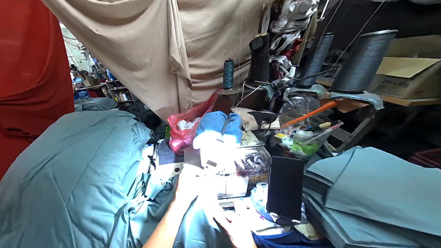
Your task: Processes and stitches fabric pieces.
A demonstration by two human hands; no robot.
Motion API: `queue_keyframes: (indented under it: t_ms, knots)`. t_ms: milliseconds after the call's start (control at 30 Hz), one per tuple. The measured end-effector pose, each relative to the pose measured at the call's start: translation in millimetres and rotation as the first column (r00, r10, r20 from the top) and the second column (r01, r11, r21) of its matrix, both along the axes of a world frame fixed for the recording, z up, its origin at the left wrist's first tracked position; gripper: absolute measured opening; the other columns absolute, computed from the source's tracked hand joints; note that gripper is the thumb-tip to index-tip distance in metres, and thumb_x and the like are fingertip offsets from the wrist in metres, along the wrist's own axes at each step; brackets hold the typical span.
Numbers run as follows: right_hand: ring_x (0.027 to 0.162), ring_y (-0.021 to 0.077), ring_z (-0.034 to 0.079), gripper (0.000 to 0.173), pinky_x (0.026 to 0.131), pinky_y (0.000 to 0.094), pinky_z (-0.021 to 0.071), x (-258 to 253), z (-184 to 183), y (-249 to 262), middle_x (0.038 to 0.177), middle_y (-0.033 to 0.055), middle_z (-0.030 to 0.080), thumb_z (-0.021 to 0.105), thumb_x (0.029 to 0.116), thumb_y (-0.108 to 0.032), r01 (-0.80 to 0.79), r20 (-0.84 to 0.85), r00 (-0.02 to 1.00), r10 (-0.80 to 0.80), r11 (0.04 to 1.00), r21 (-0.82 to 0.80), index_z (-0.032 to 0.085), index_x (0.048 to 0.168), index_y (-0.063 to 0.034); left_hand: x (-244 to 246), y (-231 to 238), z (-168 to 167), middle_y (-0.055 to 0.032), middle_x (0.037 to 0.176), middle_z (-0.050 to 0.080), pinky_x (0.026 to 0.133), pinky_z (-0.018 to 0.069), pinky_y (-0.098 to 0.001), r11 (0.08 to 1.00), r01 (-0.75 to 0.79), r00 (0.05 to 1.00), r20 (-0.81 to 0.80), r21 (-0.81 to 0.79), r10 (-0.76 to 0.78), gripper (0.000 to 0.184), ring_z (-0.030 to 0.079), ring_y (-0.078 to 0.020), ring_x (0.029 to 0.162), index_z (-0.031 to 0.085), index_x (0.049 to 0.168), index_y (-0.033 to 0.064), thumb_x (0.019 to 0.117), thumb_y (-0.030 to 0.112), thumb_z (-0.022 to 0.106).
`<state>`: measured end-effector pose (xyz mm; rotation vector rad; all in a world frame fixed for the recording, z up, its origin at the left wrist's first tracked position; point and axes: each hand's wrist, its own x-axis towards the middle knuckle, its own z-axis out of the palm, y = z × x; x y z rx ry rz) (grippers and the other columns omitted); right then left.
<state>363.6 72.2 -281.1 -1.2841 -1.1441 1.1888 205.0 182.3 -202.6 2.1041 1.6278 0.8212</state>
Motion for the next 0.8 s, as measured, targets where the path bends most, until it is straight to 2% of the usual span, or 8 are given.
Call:
queue_keyframes:
  t_ms: [233, 333, 467, 567, 633, 667, 733, 800]
  knots:
    - [0.074, 0.0074, 0.06, 0.014, 0.075, 0.0292, 0.0505, -20, 22, 38, 0.075, 0.0038, 0.065, 0.068, 0.0929, -0.008, 0.223, 0.072, 0.972, -0.225, 0.974, 0.026, 0.071, 0.082, 0.0011, 18, 0, 70, -0.0197, 0.115, 0.067, 0.095, 0.051, -0.0426, 0.943, -0.126, 0.992, -0.042, -0.309, 0.118, 0.025, 0.064, -0.0283, 0.105, 0.066, 0.121, -0.0034, 0.1008, 0.01, 0.06]
    - [0.096, 0.0183, 0.063, 0.023, 0.088, 0.0364, 0.0505, -28, 43, 46, 0.103, 0.0147, 0.069, 0.062, 0.1009, -0.012, 0.291, 0.062, 0.956, -0.286, 0.952, -0.093, 0.068, 0.116, 0.0044, 13, 32, 32, -0.0161, 0.124, 0.069, 0.109, 0.0434, -0.0494, 0.991, -0.133, 0.958, -0.259, -0.034, 0.12, 0.029, 0.063, -0.0308, 0.121, 0.07, 0.123, 0.0037, 0.1033, 0.021, 0.056]
    - [0.101, 0.0279, 0.065, 0.029, 0.092, 0.0455, 0.0514, -32, 33, 48, 0.106, 0.0214, 0.069, 0.065, 0.0981, -0.014, 0.331, 0.162, 0.93, -0.331, 0.943, 0.024, 0.068, 0.118, 0.0071, -2, 61, 9, -0.0119, 0.136, 0.064, 0.115, 0.0284, -0.064, 0.947, -0.095, 0.876, -0.427, 0.307, 0.226, 0.031, 0.052, -0.0355, 0.133, 0.071, 0.125, 0.013, 0.1006, 0.027, 0.06]
    - [0.077, 0.022, 0.064, 0.022, 0.076, 0.044, 0.0516, -14, 20, 27, 0.078, 0.0128, 0.067, 0.069, 0.0933, -0.018, 0.207, 0.315, 0.918, -0.241, 0.968, 0.14, 0.072, 0.086, 0.0032, -27, 22, 7, -0.0123, 0.136, 0.066, 0.111, 0.0401, -0.0544, 0.902, -0.11, 0.974, -0.136, 0.417, 0.182, 0.028, 0.058, -0.0325, 0.129, 0.073, 0.122, 0.0057, 0.1001, 0.016, 0.06]
    - [0.077, 0.0215, 0.067, 0.025, 0.077, 0.0444, 0.0547, 3, 10, 3, 0.079, 0.0122, 0.07, 0.069, 0.094, -0.021, 0.08, 0.385, 0.908, -0.167, 0.969, 0.232, 0.075, 0.089, 0.0021, -60, -33, -13, -0.0144, 0.104, 0.075, 0.089, 0.0596, -0.0442, 0.824, -0.092, 0.995, 0.029, 0.56, 0.091, 0.018, 0.074, -0.0274, 0.098, 0.076, 0.103, -0.0003, 0.0929, 0.01, 0.065]
    - [0.078, 0.0247, 0.068, 0.026, 0.079, 0.0468, 0.0552, 11, 4, -7, 0.082, 0.0155, 0.071, 0.07, 0.0939, -0.021, 0.039, 0.409, 0.901, -0.147, 0.965, 0.26, 0.075, 0.091, 0.0043, -78, -67, -28, -0.0131, 0.086, 0.074, 0.074, 0.0606, -0.0403, 0.81, -0.087, 0.996, 0.07, 0.58, 0.057, 0.014, 0.073, -0.0238, 0.079, 0.075, 0.091, -0.0011, 0.086, 0.01, 0.067]
    - [0.087, 0.0253, 0.071, 0.025, 0.086, 0.0458, 0.0569, 26, -11, -20, 0.091, 0.0184, 0.074, 0.07, 0.0934, -0.017, -0.026, 0.398, 0.915, -0.071, 0.972, 0.235, 0.075, 0.1, 0.0067, -119, -140, -68, -0.0114, 0.084, 0.076, 0.074, 0.0611, -0.0355, 0.905, -0.072, 0.99, 0.137, 0.419, 0.015, 0.014, 0.073, -0.0182, 0.075, 0.076, 0.091, -0.0007, 0.0892, 0.012, 0.071]
    - [0.081, 0.0086, 0.066, 0.018, 0.081, 0.0293, 0.0556, 35, -25, -23, 0.086, 0.0071, 0.071, 0.07, 0.0926, -0.012, -0.044, 0.282, 0.959, -0.018, 0.976, 0.213, 0.073, 0.1, 0.0042, -158, -200, -124, -0.0152, 0.09, 0.077, 0.079, 0.062, -0.0357, 0.97, -0.183, 0.951, 0.278, 0.163, 0.133, 0.016, 0.075, -0.0186, 0.079, 0.076, 0.098, -0.0054, 0.0934, 0.008, 0.068]
